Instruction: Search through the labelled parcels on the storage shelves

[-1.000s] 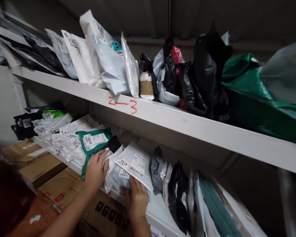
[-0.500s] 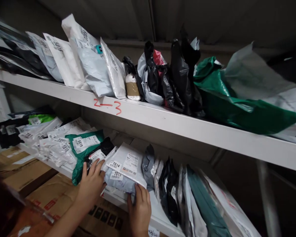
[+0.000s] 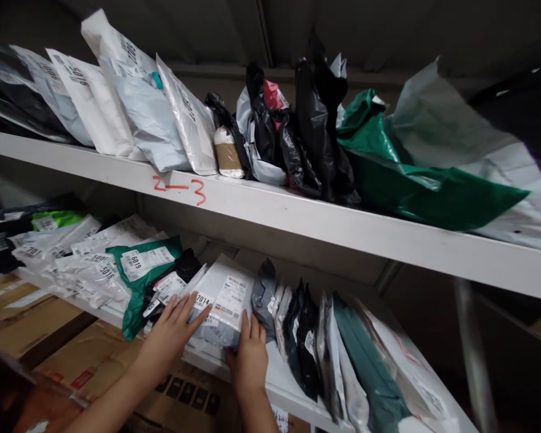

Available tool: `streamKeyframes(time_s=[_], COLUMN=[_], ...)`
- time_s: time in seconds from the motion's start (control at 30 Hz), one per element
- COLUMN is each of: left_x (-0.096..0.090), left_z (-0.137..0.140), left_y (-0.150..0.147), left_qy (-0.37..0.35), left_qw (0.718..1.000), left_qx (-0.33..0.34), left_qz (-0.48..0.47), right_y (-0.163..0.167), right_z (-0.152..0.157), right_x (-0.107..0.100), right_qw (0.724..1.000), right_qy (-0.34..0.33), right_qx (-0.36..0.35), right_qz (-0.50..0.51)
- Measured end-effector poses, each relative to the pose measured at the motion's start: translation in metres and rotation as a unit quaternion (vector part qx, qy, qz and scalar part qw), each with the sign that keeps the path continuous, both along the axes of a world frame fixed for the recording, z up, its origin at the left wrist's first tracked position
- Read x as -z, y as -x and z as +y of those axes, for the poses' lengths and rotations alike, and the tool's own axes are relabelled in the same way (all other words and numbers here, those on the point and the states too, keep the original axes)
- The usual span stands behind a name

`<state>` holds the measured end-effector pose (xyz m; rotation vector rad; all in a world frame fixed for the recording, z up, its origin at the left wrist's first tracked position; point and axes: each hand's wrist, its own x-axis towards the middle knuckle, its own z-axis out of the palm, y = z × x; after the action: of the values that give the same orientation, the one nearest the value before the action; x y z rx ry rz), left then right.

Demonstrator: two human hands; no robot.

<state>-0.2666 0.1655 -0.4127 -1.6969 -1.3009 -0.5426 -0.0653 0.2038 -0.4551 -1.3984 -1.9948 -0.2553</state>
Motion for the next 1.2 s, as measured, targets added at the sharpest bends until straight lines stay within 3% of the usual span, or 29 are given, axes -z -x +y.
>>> streamKeyframes(time_s=[0.13, 0.3, 0.43, 0.63, 0.77, 0.9, 1.07, 1.2], left_x=[-0.006, -0.014, -0.017, -0.017, -0.022, -0.014, 0.008, 0.005], left_z=[0.009, 0.009, 0.009, 0.005, -0.012, -0.018, -0.004, 0.000], left_y=[-0.002, 0.007, 0.016, 0.023, 0.016, 0.001, -0.019, -0.021], left_qy=[0.011, 0.042, 0.047, 0.015, 0.059, 0.090, 0.037, 0.034], left_qw=[0.999, 0.998, 0.996, 0.969, 0.983, 0.987, 0.998, 0.995], left_qx=[-0.011, 0.028, 0.076, 0.119, 0.075, 0.082, 0.052, 0.093], left_qz=[0.047, 0.032, -0.029, -0.214, -0.154, -0.109, -0.023, -0.020], right_y=[0.005, 0.001, -0.001, 0.014, 0.023, 0.026, 0.025, 0.025], right_z=[0.003, 0.006, 0.009, 0.008, 0.003, 0.000, 0.000, 0.000], right_x=[-0.015, -0.026, -0.022, -0.009, -0.003, -0.002, -0.001, 0.000], right_qw=[0.996, 0.996, 0.996, 0.975, 0.963, 0.958, 0.951, 0.944], right_qy=[0.091, 0.081, 0.046, 0.021, 0.029, 0.031, 0.029, 0.032], right_qx=[0.010, -0.023, -0.064, -0.102, -0.092, -0.091, -0.089, -0.099], right_qz=[-0.004, -0.018, 0.044, 0.196, 0.251, 0.271, 0.294, 0.313])
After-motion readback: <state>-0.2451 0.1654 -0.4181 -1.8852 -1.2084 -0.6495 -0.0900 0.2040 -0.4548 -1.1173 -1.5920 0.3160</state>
